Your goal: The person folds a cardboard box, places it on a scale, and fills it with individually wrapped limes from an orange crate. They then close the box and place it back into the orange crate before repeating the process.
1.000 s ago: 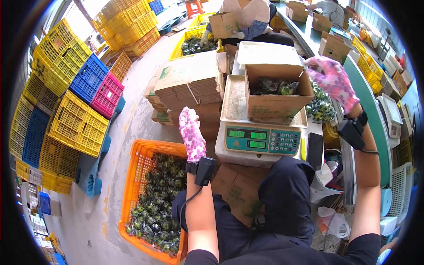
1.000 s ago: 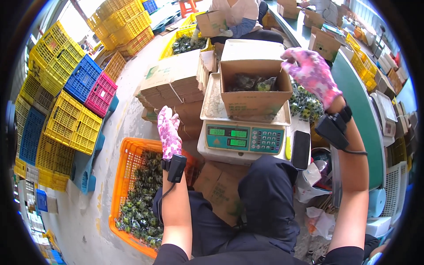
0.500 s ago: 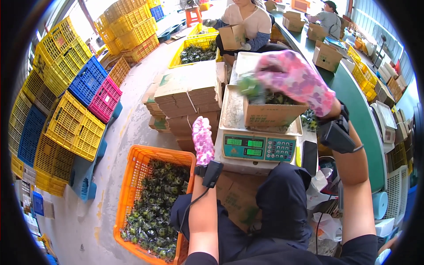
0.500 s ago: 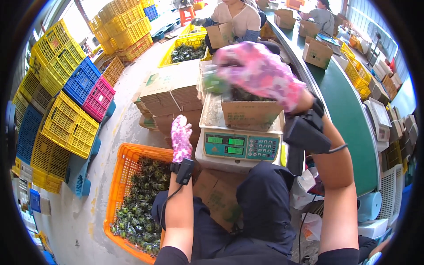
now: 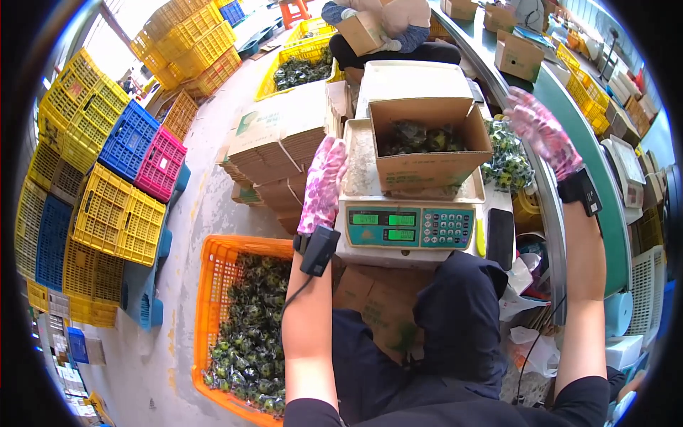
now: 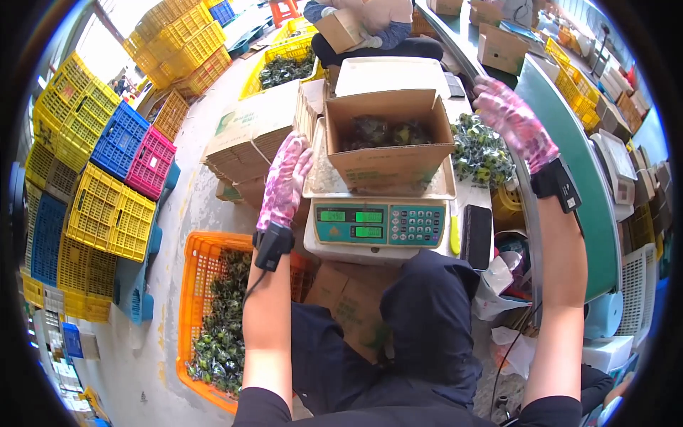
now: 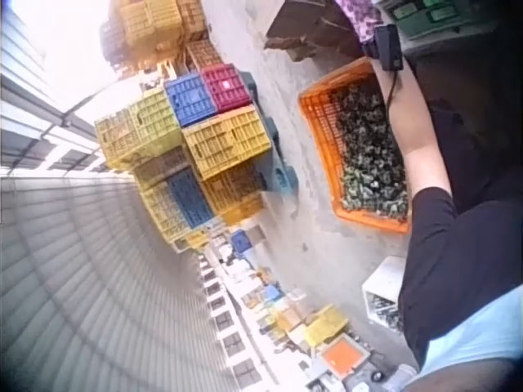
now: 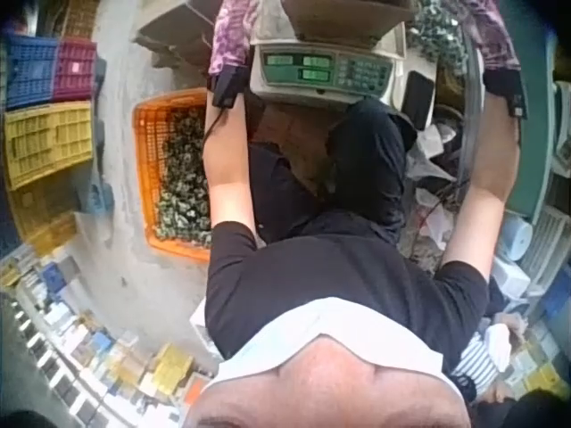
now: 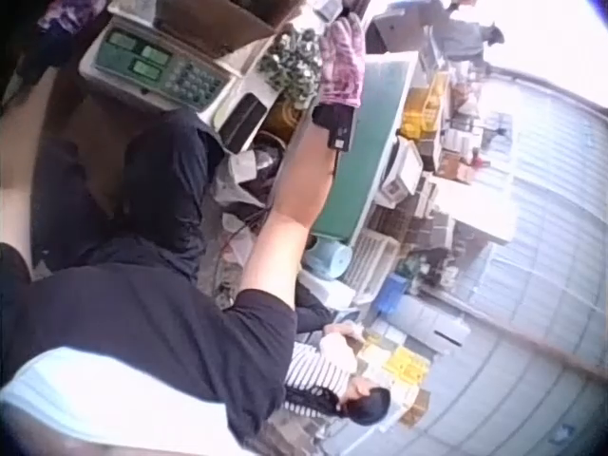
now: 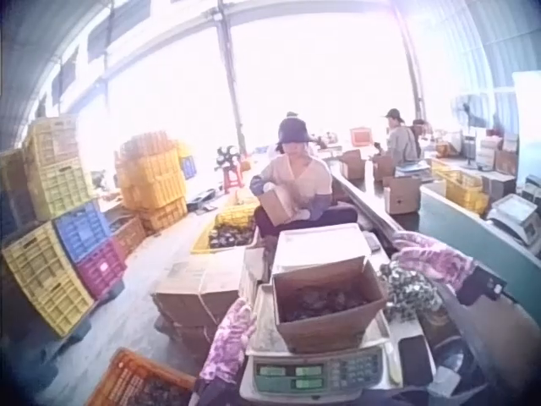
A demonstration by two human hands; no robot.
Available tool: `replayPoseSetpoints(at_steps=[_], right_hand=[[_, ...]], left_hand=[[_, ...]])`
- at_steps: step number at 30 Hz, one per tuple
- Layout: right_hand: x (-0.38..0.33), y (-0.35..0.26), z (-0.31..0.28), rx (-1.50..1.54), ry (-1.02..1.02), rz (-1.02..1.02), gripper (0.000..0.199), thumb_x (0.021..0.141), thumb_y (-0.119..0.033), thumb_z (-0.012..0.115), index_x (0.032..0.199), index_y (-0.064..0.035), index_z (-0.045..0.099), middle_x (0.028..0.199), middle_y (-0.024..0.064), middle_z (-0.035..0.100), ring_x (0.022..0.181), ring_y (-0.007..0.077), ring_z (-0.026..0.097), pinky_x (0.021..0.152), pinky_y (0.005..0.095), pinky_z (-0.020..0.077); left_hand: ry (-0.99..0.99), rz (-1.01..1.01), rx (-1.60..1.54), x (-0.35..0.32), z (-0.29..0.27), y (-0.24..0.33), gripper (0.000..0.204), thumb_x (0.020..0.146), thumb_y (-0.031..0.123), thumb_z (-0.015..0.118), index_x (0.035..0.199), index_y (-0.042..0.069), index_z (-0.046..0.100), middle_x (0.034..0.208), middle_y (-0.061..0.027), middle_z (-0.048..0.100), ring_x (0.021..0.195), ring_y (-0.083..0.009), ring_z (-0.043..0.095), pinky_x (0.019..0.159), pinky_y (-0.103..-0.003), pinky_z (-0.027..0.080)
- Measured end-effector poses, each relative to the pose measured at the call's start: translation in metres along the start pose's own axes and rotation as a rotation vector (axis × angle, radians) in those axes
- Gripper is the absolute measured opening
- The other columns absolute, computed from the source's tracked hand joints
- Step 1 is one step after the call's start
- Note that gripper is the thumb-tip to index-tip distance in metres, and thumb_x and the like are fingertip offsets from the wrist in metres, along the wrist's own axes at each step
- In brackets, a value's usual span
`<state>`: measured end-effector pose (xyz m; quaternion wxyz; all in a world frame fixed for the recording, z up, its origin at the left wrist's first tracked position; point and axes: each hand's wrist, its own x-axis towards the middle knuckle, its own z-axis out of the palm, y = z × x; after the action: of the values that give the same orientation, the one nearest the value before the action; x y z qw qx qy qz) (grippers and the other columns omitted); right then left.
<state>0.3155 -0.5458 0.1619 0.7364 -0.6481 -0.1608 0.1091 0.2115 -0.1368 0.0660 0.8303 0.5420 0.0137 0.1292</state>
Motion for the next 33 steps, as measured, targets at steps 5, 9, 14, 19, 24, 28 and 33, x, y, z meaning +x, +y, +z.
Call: replayPoseSetpoints(at_steps=[5,9,14,19,24,28,33], right_hand=[[0.007,0.055,0.031,-0.411,-0.135,0.175,0.083,0.089,-0.035,0.068,0.153,-0.0105,0.022,0.148,0.0124,0.04,0.132,0.0252,0.043,0.108,0.0336,0.035],[0.029,0.086,0.058,-0.058,-0.221,0.292,0.081,0.088,-0.034,0.07,0.152,-0.0138,0.025,0.144,0.0079,0.045,0.129,0.0181,0.044,0.106,0.0338,0.036],[0.02,0.107,0.067,0.121,-0.123,0.171,0.077,0.093,-0.05,0.059,0.153,-0.017,0.025,0.15,0.0081,0.037,0.137,0.0203,0.034,0.11,0.0373,0.0278],[-0.008,0.063,0.069,0.093,0.002,-0.013,0.068,0.09,-0.037,0.062,0.147,-0.0078,0.037,0.144,0.0094,0.042,0.128,0.0188,0.043,0.101,0.036,0.0396],[-0.12,0.108,-0.202,0.162,-0.018,-0.328,0.077,0.085,-0.049,0.065,0.141,-0.0026,0.039,0.128,0.0126,0.053,0.115,0.0215,0.053,0.099,0.0377,0.045],[-0.299,0.048,-0.477,-0.585,0.537,-0.084,0.043,0.1,-0.026,0.049,0.139,-0.0086,0.044,0.129,0.0073,0.053,0.117,0.0239,0.051,0.104,0.0379,0.0409],[-0.292,0.1,-0.52,-1.061,0.928,0.241,0.048,0.096,-0.027,0.053,0.14,-0.0089,0.043,0.13,0.0103,0.052,0.117,0.0273,0.051,0.103,0.0405,0.0414]], left_hand=[[-0.172,-0.429,0.224,0.026,0.045,-0.009,0.069,0.097,0.035,0.059,0.154,0.014,0.025,0.145,-0.0117,0.041,0.123,-0.0166,0.047,0.102,-0.037,0.039],[-0.267,-0.493,0.262,0.037,0.04,-0.017,0.068,0.095,0.037,0.06,0.152,0.014,0.028,0.144,-0.0126,0.042,0.123,-0.0193,0.048,0.1,-0.039,0.042],[-0.31,-0.5,0.253,0.037,0.046,-0.016,0.067,0.093,0.038,0.061,0.149,0.014,0.032,0.142,-0.0138,0.044,0.123,-0.0226,0.049,0.098,-0.042,0.045],[-0.096,-0.365,-0.016,0.014,0.054,-0.017,0.066,0.091,0.04,0.062,0.146,0.014,0.035,0.14,-0.0149,0.045,0.124,-0.026,0.05,0.096,-0.045,0.048],[0.47,0.122,0.265,-0.084,0.053,-0.023,0.04,0.1,0.023,0.049,0.133,0.001,0.052,0.125,-0.0185,0.06,0.108,-0.0269,0.062,0.089,-0.033,0.053],[0.644,-0.003,0.892,-0.175,-0.028,-0.098,0.03,0.096,0.02,0.055,0.115,-0.001,0.065,0.105,-0.0158,0.069,0.1,-0.0253,0.065,0.091,-0.035,0.05],[0.622,-0.454,1.407,-0.273,-0.109,-0.146,0.045,0.089,0.03,0.064,0.122,0.0,0.061,0.122,-0.0236,0.062,0.115,-0.0367,0.058,0.1,-0.044,0.045]])
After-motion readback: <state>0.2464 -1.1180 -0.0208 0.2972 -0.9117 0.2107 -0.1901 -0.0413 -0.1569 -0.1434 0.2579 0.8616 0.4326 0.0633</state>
